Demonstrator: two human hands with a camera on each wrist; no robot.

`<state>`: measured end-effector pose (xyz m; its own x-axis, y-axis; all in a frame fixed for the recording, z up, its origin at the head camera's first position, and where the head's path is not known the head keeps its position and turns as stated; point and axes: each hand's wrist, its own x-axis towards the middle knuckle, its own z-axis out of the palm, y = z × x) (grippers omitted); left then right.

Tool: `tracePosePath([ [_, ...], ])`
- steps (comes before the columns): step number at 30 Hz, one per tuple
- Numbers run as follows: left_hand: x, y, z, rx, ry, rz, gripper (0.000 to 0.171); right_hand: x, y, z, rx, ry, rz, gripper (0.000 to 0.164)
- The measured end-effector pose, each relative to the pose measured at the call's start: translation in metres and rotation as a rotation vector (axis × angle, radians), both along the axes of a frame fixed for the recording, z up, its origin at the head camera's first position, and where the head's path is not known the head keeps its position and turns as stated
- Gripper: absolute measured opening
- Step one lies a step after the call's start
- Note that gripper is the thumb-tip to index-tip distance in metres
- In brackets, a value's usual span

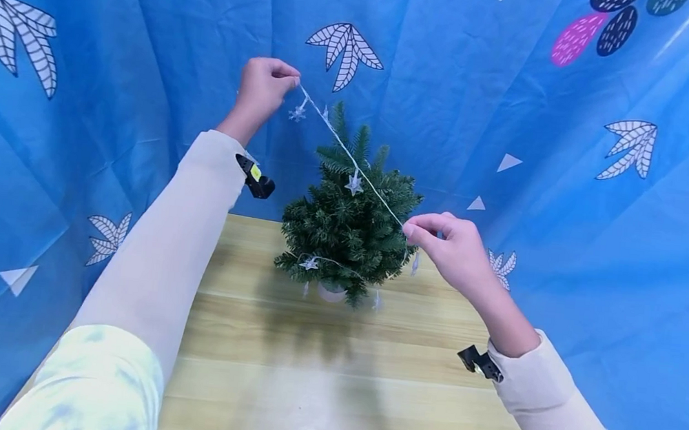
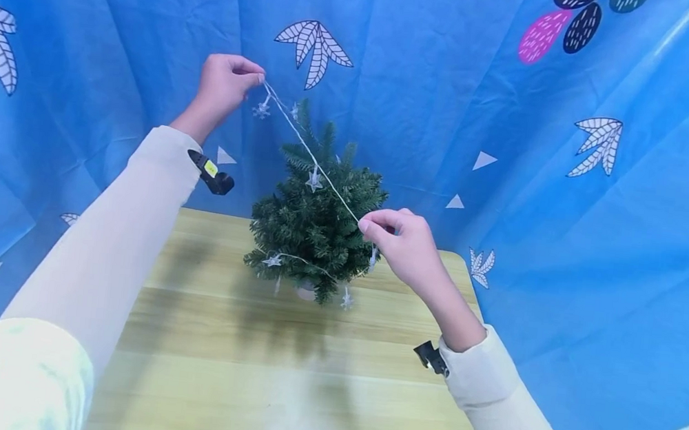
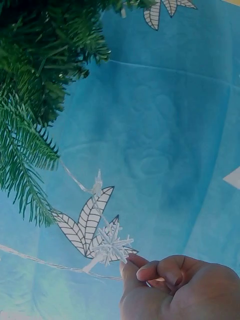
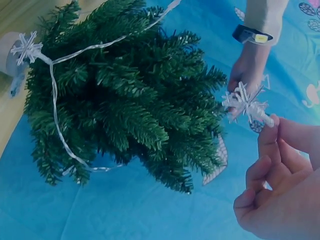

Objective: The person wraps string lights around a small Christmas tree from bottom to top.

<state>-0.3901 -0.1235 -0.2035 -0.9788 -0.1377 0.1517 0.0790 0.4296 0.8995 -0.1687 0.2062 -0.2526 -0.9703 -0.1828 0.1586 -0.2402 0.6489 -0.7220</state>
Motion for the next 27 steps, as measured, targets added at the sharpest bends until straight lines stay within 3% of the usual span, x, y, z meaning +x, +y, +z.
tracePosePath([
  [6,0.009,-0.009,-0.008,-0.012,0.0,0.003,0.027,0.007,-0.004,0.0,-0.017,-0.026,0.054,0.025],
  [10,0.019,-0.018,-0.017,-0.018,0.013,-0.008,0.028,0.012,-0.008,-0.001,0.027,-0.002,0.09,0.023],
  [19,0.041,-0.036,-0.05,0.011,0.064,-0.026,0.03,0.021,-0.009,-0.004,0.063,-0.026,0.146,0.018],
  [27,0.06,-0.046,-0.069,0.054,0.112,-0.012,0.03,0.026,-0.007,-0.01,0.093,-0.07,0.194,0.011],
])
